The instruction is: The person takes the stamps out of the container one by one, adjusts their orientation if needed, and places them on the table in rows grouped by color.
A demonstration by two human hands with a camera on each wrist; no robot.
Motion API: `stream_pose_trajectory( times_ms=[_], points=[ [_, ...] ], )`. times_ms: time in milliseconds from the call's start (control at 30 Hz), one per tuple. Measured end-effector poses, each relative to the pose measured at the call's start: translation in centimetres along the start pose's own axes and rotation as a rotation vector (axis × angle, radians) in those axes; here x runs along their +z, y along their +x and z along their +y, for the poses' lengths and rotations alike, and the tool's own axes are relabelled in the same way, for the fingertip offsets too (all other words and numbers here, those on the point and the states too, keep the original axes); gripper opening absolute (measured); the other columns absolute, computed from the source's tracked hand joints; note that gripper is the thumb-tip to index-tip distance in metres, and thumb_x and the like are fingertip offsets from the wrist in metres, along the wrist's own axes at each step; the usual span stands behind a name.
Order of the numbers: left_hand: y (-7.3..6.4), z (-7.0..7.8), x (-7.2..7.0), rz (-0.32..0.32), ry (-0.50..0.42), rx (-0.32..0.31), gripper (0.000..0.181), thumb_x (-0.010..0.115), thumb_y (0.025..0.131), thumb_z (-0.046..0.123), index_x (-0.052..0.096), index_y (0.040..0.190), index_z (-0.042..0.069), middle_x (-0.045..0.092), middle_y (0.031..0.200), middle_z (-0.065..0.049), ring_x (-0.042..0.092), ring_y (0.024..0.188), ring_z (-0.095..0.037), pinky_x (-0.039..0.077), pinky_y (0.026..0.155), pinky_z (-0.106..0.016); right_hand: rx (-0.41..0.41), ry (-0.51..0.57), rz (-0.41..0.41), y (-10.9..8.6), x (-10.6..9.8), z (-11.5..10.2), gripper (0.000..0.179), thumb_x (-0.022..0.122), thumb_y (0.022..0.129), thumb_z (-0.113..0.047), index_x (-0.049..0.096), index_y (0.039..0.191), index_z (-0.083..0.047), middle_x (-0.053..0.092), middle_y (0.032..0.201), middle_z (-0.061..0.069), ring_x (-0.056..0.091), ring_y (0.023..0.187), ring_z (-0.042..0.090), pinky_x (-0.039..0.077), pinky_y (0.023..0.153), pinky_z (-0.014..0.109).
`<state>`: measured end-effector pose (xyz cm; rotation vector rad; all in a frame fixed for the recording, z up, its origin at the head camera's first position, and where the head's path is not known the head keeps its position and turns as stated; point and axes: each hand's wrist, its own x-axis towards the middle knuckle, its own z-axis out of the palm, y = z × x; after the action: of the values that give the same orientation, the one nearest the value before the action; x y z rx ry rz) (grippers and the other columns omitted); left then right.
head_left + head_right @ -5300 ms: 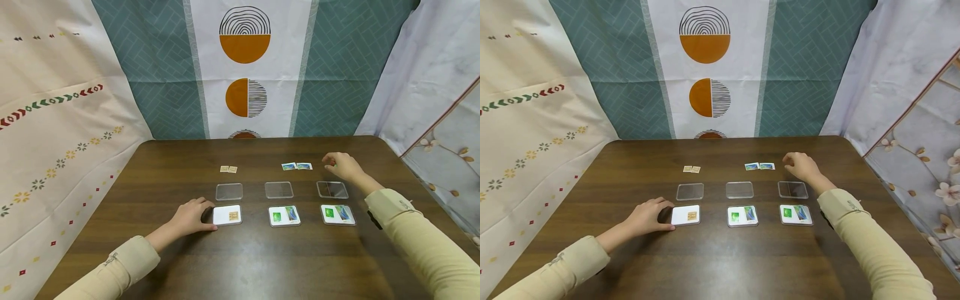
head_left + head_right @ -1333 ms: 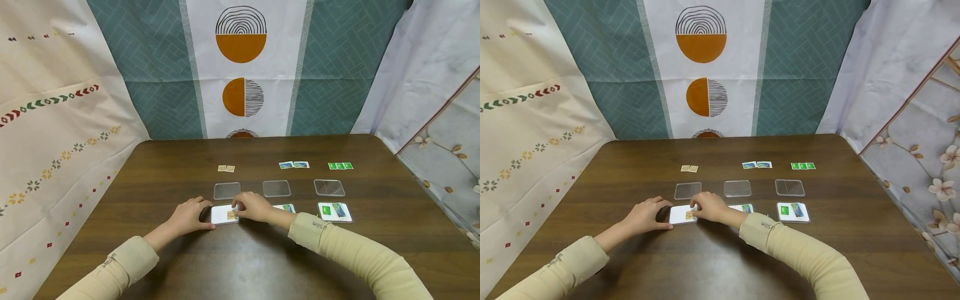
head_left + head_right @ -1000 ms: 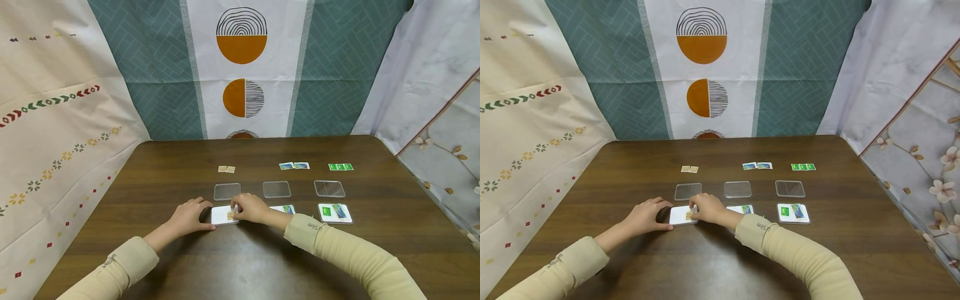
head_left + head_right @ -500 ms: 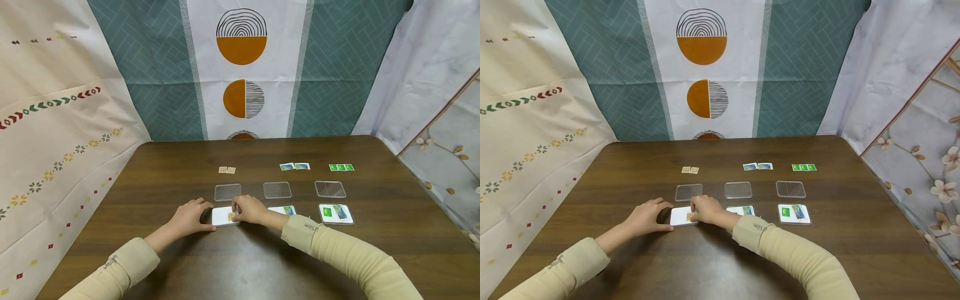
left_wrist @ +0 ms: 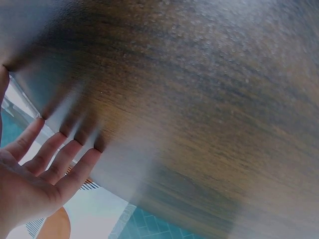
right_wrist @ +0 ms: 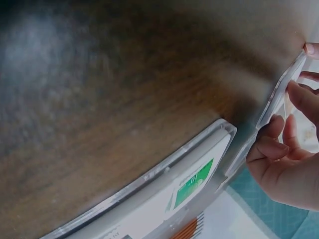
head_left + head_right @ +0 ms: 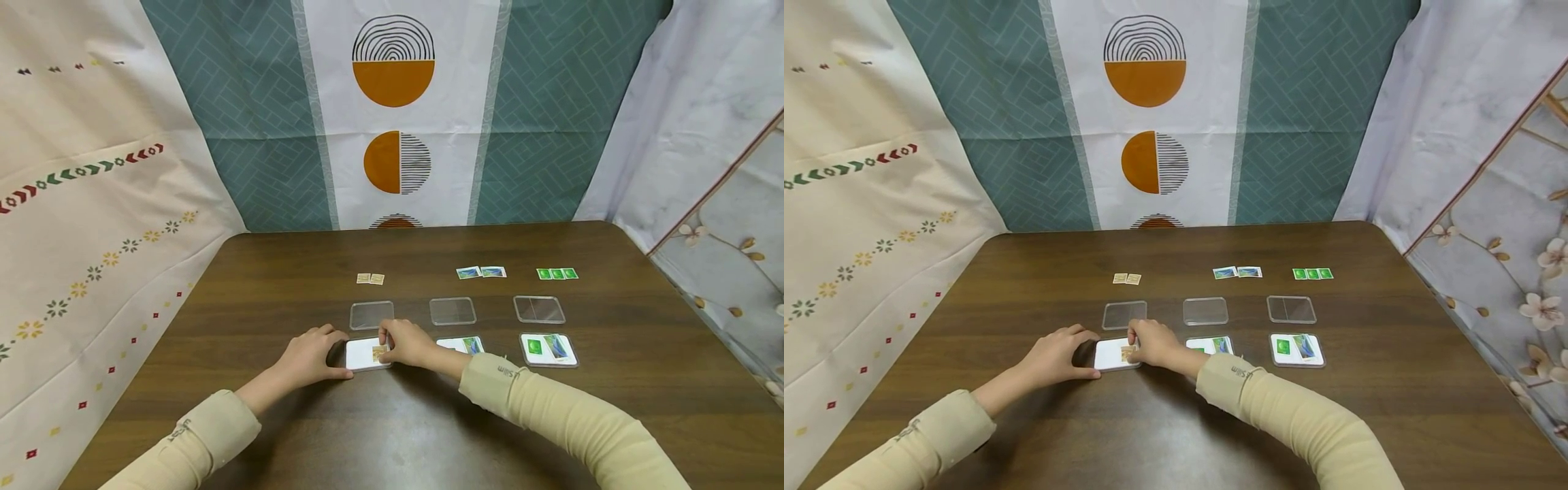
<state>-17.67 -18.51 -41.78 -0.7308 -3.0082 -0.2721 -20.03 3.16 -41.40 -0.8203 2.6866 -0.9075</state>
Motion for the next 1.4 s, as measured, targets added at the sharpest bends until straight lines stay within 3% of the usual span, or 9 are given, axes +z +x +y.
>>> stream_pose_trajectory(
  times_ms=[167, 800, 1033, 1400],
  points=[
    [0.0, 0.0, 0.0, 0.001, -0.003, 0.0, 0.063, 0.081, 0.064, 0.05, 0.065, 0.112, 0.012, 0.064, 0.1, -0.005, 0.063, 0.091, -0.026, 0.051, 0.069, -0.047, -0.01, 0.03, 0.037, -0.3, 0.2, -0.1, 0.026, 0.078, 0.072, -0.005, 0.054, 0.082, -0.006, 0.054, 0.067, 0.002, 0.043, 0.058, 0.01, 0.033, 0.054, 0.022],
    [0.0, 0.1, -0.1, -0.004, -0.009, -0.003, 0.063, 0.081, 0.064, 0.049, 0.065, 0.111, 0.011, 0.064, 0.1, -0.005, 0.063, 0.09, -0.026, 0.051, 0.069, -0.046, 0.001, 0.149, 0.08, -0.5, 0.3, -0.1, 0.021, 0.075, 0.072, 0.001, 0.059, 0.084, -0.004, 0.047, 0.061, -0.004, 0.041, 0.053, 0.005, 0.033, 0.051, 0.017],
    [-0.1, 0.1, 0.0, -0.01, -0.018, -0.011, 0.061, 0.081, 0.065, 0.049, 0.065, 0.112, 0.012, 0.064, 0.101, -0.005, 0.062, 0.092, -0.027, 0.051, 0.071, -0.047, -0.025, 0.216, 0.057, -0.4, -0.2, 0.4, 0.019, 0.075, 0.073, 0.001, 0.06, 0.085, -0.001, 0.053, 0.062, 0.0, 0.043, 0.054, 0.004, 0.035, 0.052, 0.014],
    [-0.1, 0.1, 0.0, -0.007, -0.013, -0.009, 0.062, 0.08, 0.065, 0.049, 0.065, 0.112, 0.012, 0.064, 0.102, -0.005, 0.062, 0.092, -0.027, 0.051, 0.07, -0.047, -0.063, 0.22, 0.03, -0.3, -1.3, 0.7, 0.017, 0.075, 0.075, -0.003, 0.062, 0.087, -0.002, 0.059, 0.064, 0.003, 0.047, 0.058, 0.003, 0.041, 0.057, 0.016]
  ],
)
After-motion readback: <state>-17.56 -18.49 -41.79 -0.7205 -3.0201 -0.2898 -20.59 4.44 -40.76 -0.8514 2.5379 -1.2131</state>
